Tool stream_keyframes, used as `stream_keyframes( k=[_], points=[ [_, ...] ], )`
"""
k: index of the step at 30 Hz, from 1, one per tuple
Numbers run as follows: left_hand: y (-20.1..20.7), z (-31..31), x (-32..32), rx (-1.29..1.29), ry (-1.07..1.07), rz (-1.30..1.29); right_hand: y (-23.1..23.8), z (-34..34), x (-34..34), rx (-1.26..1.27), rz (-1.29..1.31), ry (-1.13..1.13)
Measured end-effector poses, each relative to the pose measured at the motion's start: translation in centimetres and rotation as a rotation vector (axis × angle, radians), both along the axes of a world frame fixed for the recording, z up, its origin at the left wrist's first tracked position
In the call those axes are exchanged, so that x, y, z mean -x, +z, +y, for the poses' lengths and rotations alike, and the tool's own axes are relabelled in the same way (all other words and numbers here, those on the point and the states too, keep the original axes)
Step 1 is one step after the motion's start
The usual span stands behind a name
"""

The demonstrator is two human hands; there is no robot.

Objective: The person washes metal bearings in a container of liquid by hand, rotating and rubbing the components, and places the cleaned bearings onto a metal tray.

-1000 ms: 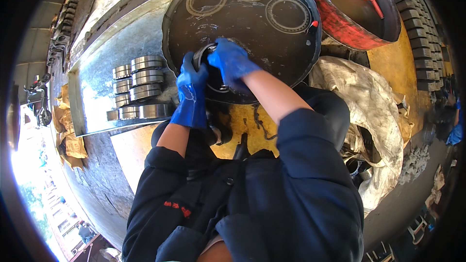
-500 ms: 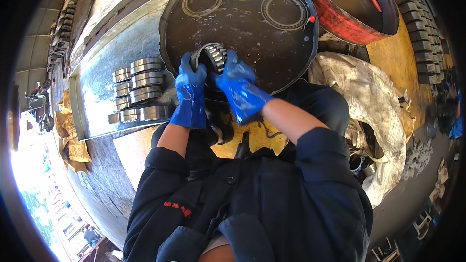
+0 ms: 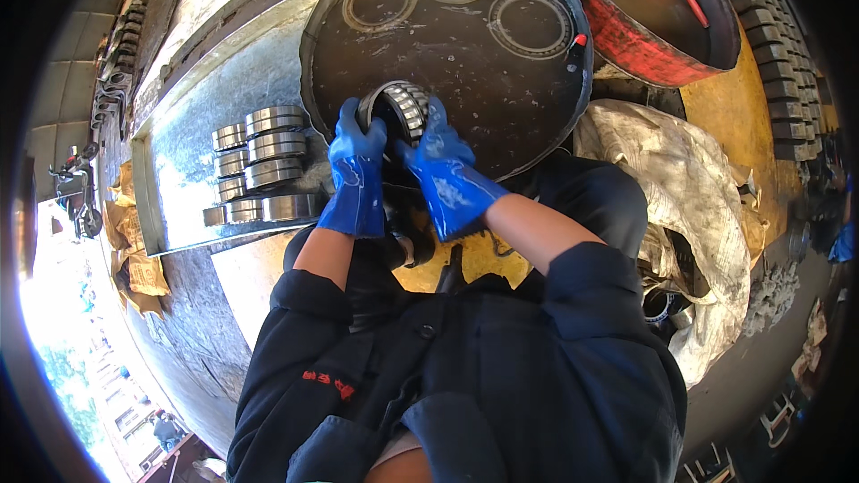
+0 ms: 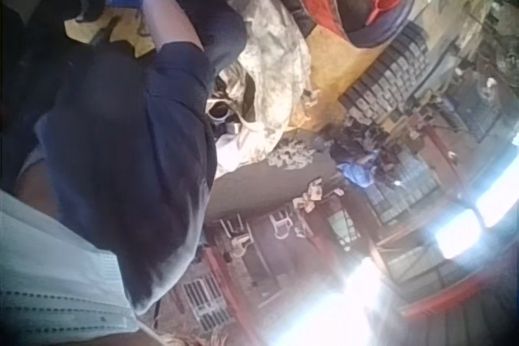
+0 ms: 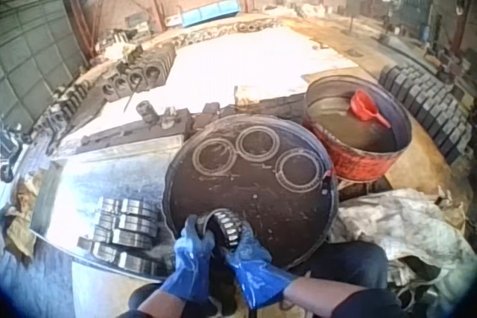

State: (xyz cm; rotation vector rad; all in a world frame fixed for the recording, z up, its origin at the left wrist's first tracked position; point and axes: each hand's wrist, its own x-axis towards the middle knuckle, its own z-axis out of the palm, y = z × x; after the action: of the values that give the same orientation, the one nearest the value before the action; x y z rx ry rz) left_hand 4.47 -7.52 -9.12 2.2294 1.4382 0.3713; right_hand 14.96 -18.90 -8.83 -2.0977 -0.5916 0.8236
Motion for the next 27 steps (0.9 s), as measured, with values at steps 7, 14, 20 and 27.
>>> stream_keyframes(
  k=[7, 14, 20, 27],
  points=[
    [-0.7, -0.6, -1.2, 0.007, -0.062, -0.045, -1.9, 5.5, -7.6, 0.072, -0.156, 0.27],
    [-0.7, 0.0, -0.2, -0.003, -0.047, -0.028, -3.3, 4.2, -5.4, -0.127, 0.027, 0.233],
    [0.0, -0.5, -0.5, -0.006, -0.054, -0.031, -0.8, -1.1, -0.6, 0.08, -0.133, 0.079],
    [-1.1, -0.7, -1.4, 0.005, -0.075, -0.027, -0.8, 7.6, -9.1, 0.166, 0.064, 0.534]
  ],
)
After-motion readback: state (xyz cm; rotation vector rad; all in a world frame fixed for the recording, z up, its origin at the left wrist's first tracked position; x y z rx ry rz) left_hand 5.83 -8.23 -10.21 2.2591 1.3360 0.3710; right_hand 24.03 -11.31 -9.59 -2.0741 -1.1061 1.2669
